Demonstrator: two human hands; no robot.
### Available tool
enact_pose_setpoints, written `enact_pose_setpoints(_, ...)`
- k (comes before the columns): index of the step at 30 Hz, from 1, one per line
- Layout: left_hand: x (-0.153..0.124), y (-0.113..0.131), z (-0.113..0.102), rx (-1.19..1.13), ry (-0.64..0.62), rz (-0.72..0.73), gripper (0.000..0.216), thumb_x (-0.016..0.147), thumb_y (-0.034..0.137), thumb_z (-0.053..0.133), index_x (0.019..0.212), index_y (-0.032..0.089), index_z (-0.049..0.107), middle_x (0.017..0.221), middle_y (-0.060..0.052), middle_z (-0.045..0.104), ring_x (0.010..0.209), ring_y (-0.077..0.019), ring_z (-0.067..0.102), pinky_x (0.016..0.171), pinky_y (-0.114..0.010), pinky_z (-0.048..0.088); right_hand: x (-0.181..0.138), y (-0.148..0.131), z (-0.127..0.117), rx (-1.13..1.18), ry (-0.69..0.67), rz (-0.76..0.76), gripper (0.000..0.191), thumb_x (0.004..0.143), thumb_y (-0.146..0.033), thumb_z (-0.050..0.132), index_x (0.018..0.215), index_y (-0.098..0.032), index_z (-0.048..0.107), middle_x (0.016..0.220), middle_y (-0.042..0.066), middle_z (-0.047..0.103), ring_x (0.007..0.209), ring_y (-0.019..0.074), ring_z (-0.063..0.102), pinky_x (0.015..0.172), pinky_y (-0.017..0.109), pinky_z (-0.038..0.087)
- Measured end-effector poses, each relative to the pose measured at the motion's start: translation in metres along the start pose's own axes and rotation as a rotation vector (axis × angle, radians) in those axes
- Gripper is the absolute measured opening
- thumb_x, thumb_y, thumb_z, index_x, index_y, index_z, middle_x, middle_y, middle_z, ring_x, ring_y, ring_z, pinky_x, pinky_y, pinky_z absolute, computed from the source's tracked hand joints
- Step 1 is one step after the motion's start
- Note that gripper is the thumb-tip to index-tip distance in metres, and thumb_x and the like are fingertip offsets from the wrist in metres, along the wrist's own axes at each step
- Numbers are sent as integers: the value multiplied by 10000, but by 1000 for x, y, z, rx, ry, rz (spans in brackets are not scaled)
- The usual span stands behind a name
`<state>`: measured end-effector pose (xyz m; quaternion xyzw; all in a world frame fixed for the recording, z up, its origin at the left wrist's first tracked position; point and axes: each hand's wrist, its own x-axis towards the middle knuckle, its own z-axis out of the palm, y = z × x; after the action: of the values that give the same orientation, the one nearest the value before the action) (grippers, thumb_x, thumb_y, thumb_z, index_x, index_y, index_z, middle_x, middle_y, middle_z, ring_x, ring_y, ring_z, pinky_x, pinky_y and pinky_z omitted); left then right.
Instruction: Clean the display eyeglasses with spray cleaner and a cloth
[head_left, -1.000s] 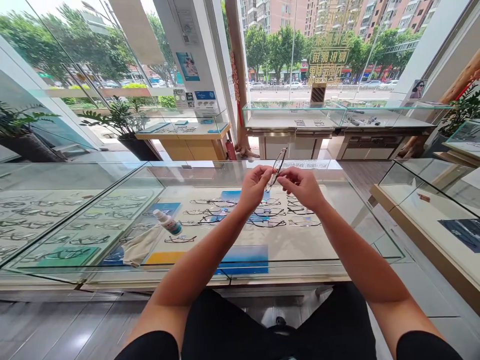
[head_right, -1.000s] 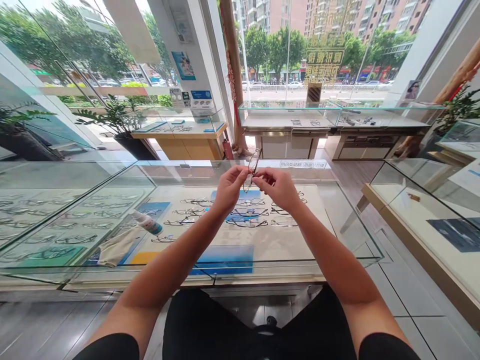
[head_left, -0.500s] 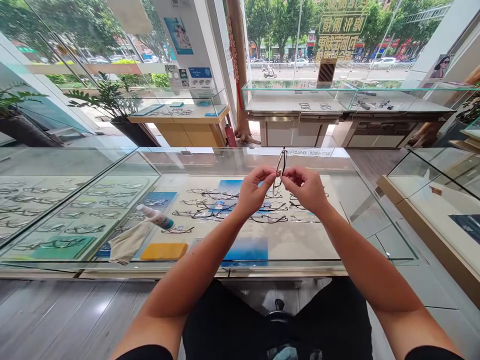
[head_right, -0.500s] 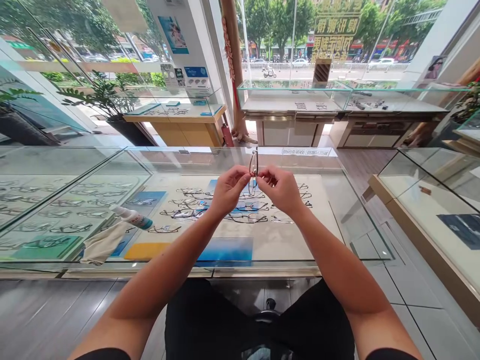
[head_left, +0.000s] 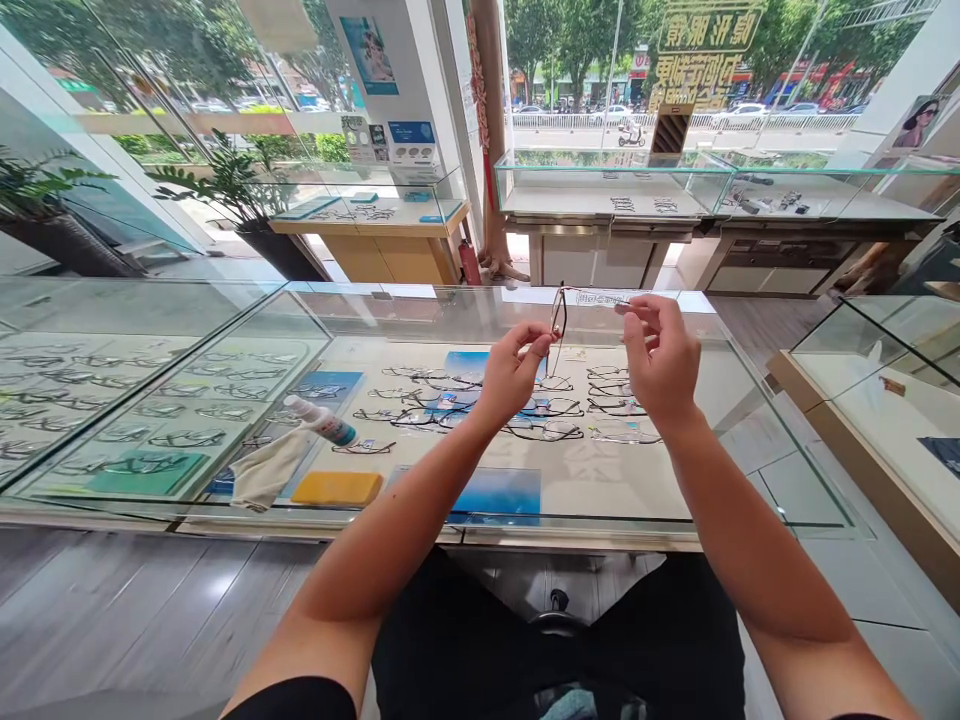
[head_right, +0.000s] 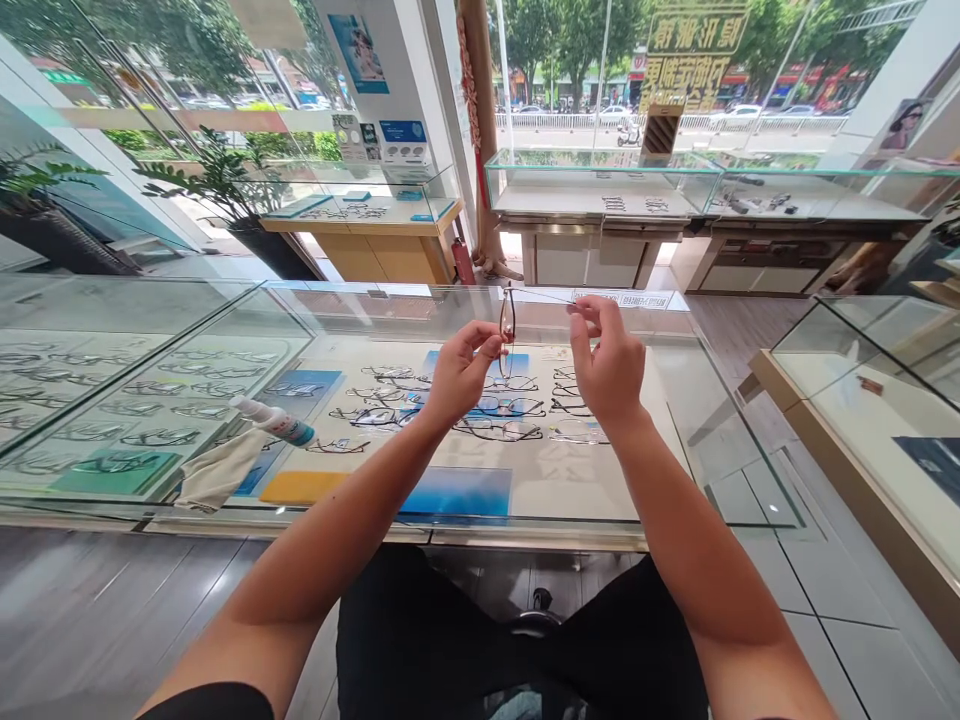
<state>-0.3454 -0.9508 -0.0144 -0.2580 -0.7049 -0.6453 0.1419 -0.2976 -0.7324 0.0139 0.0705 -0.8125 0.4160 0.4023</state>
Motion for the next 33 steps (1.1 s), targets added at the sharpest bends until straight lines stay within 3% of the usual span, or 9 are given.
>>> enact_pose_setpoints(2, 1, 1, -1, 19, -4, -1, 444, 1034, 651, 709, 1015, 208, 726, 1058, -95, 811, 1001, -213, 731, 848, -344, 592, 2, 2, -1, -5, 42, -34, 205, 1124, -408, 535, 1243, -257, 605, 1317, 129, 835, 890, 228, 819, 693, 379, 574)
enact_pose_setpoints(5, 1, 2, -2, 37, -19, -9, 396, 1042, 602, 710, 1017, 208, 730, 1067, -94, 817, 940, -190, 717, 835, -332, 595, 3, 4, -2, -41, 57, -57, 199, 1121, -417, 512, 1226, -274, 603, 1282, 117, 818, 954, 237, 812, 715, 389, 592)
enact_pose_setpoints(10, 0, 3, 0, -5, -1, -20, 391, 1028, 598, 728, 1019, 207, 734, 1063, -96, 814, 927, -183, 716, 823, -320, 618, -1, -2, 2, -5, -86, -48, 221, 1089, -476, 573, 1049, -271, 643, 1013, 48, 812, 775, 184, 734, 709, 355, 572)
enact_pose_setpoints(15, -3, 3, 3, -20, -43, -39, 402, 1001, 607, 758, 1000, 206, 758, 1055, -97, 807, 999, -208, 734, 774, -299, 633, -10, -6, 13, 45, -208, -62, 241, 1035, -494, 666, 997, -257, 647, 944, 21, 793, 701, 161, 694, 708, 343, 533)
enact_pose_setpoints(22, -7, 5, 7, -14, -109, -25, 379, 995, 580, 774, 992, 201, 774, 1022, -95, 801, 960, -205, 733, 710, -281, 619, -12, -6, 18, 51, -194, -15, 228, 974, -440, 696, 936, -267, 553, 860, -15, 704, 664, 156, 645, 700, 343, 476)
enact_pose_setpoints(29, -5, 5, 6, -48, -22, -52, 403, 998, 605, 771, 1011, 202, 755, 1093, -113, 823, 1018, -210, 763, 775, -314, 673, -8, -3, 16, -32, -156, 71, 103, 922, -285, 600, 980, -281, 516, 719, -64, 448, 636, 160, 446, 671, 338, 402)
enact_pose_setpoints(33, -2, 3, 3, -91, 51, -53, 407, 987, 628, 785, 1023, 224, 745, 1109, -107, 827, 1075, -215, 780, 846, -355, 698, -6, 0, 15, -94, -156, 114, 146, 871, -233, 595, 988, -279, 519, 719, -64, 438, 640, 161, 442, 686, 334, 384)
